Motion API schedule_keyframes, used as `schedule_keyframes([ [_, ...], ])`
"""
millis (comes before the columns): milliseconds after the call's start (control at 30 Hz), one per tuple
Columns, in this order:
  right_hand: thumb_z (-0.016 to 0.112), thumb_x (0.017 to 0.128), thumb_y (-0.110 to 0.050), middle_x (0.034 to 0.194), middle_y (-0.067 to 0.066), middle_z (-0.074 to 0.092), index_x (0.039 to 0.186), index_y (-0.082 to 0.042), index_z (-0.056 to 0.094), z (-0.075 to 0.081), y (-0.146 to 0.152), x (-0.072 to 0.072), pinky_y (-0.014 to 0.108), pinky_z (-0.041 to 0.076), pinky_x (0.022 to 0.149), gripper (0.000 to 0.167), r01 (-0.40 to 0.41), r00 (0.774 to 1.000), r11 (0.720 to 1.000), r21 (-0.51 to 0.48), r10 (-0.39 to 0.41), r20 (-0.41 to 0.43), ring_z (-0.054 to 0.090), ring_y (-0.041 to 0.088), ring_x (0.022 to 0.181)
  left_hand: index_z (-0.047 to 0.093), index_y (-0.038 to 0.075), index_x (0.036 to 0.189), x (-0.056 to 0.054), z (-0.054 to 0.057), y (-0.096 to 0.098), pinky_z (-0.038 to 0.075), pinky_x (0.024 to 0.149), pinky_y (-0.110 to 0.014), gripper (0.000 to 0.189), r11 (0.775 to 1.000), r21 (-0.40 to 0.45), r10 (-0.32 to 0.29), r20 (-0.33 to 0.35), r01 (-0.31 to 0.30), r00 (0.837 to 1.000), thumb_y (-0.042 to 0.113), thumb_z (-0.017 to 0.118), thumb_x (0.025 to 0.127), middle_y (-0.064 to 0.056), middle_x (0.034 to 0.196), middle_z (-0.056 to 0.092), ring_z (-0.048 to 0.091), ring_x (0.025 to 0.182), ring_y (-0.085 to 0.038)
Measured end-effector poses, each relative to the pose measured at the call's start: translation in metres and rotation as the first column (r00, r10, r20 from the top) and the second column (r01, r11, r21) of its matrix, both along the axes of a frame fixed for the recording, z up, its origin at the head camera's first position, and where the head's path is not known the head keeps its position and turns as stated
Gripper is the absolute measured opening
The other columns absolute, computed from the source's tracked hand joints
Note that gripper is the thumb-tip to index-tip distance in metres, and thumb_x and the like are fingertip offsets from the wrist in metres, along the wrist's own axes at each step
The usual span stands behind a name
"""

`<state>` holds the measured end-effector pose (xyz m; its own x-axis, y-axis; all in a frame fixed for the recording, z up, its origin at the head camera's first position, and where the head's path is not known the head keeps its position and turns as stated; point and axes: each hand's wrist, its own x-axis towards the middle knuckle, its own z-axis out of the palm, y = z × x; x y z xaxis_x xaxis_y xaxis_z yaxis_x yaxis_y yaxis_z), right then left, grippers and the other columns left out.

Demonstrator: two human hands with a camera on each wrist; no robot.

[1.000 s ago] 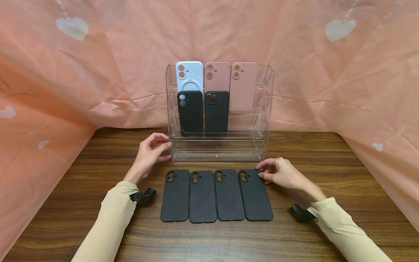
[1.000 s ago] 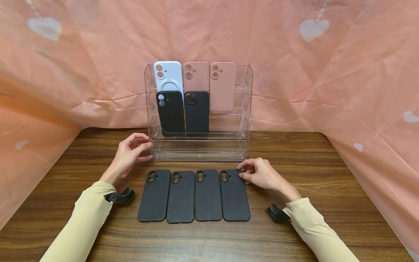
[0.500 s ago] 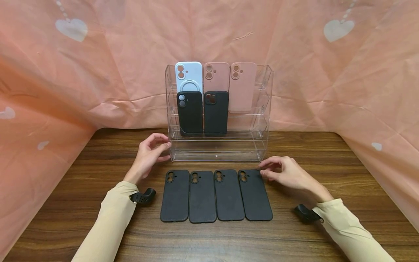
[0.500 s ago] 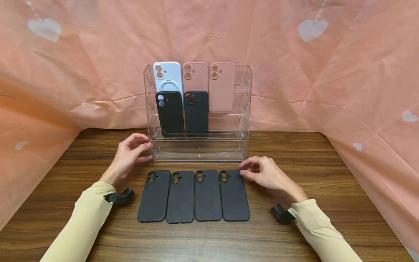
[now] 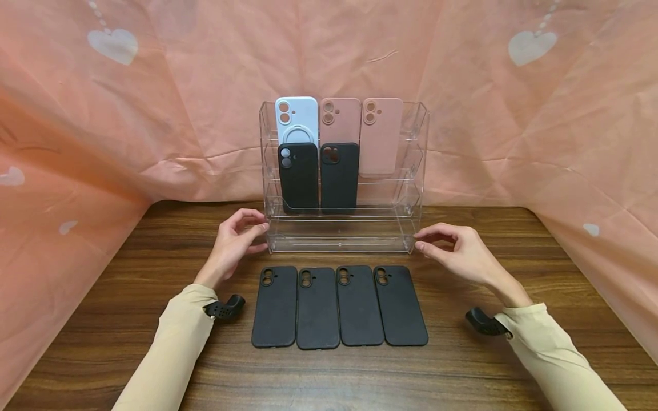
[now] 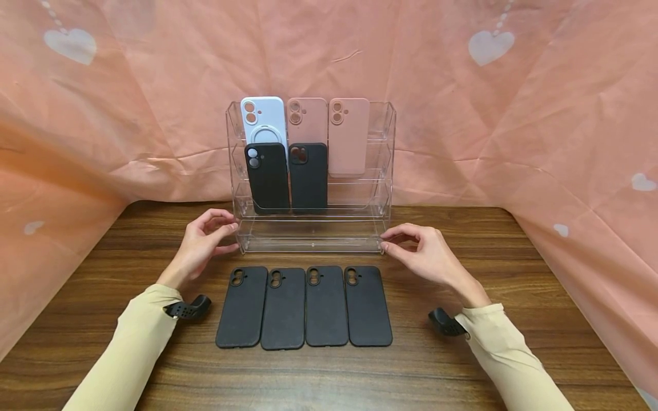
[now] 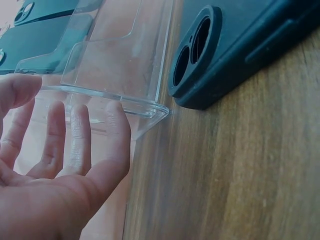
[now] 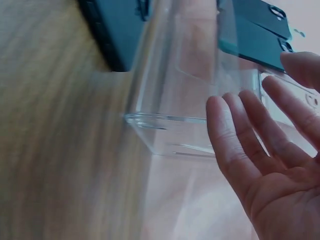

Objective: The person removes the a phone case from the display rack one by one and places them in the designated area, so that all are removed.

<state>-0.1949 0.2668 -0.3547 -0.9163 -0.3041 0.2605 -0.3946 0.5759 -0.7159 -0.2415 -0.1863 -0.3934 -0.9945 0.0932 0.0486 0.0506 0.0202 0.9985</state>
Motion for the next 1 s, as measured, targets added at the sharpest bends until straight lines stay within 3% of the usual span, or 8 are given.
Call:
schedule_keyframes([
  [133,0.072,0.096,-0.012,0.106,0.015,0.075,0.112,-0.006,0.073,0.009,-0.002,-0.003,0.021,0.062,0.072,0.018,0.005,1.0,0.998,-0.063,-0.006,-0.011,0.074,0.005,0.084,0.059,0.012,0.118,0.0,-0.001,0.0,0.065,0.081,-0.04,0.021,1.0,-0.005,0.004,0.001,-0.004,1.0,0.012,0.068,0.099,0.002,0.114,0.061,0.068,0.109,-0.02],
  [433,0.073,0.094,-0.007,0.098,-0.011,0.074,0.112,0.0,0.072,0.022,-0.011,-0.012,0.023,0.064,0.072,0.02,0.027,0.999,0.981,-0.191,-0.034,-0.03,0.076,0.01,0.082,0.059,0.013,0.117,0.0,0.0,0.001,0.065,0.081,-0.039,0.021,1.0,-0.001,0.003,0.003,-0.003,1.0,0.012,0.068,0.099,0.001,0.113,0.061,0.066,0.108,-0.019],
  [667,0.073,0.094,-0.01,0.098,-0.008,0.075,0.113,0.0,0.072,0.029,-0.019,-0.022,0.024,0.064,0.072,0.021,0.033,0.998,0.974,-0.225,-0.044,-0.043,0.077,0.014,0.083,0.058,0.012,0.119,0.0,-0.001,0.001,0.065,0.081,-0.039,0.022,1.0,-0.009,-0.004,0.003,0.004,1.0,0.012,0.068,0.099,0.001,0.114,0.06,0.066,0.11,-0.021],
  [1000,0.072,0.094,-0.006,0.101,0.001,0.075,0.114,0.003,0.071,0.038,-0.03,-0.039,0.021,0.062,0.073,0.022,-0.011,0.992,0.964,-0.264,-0.023,-0.122,0.073,0.006,0.08,0.06,0.017,0.114,0.0,0.0,0.002,0.065,0.081,-0.04,0.019,1.0,0.015,0.004,0.004,-0.005,1.0,0.012,0.069,0.098,0.002,0.112,0.06,0.066,0.105,-0.015],
])
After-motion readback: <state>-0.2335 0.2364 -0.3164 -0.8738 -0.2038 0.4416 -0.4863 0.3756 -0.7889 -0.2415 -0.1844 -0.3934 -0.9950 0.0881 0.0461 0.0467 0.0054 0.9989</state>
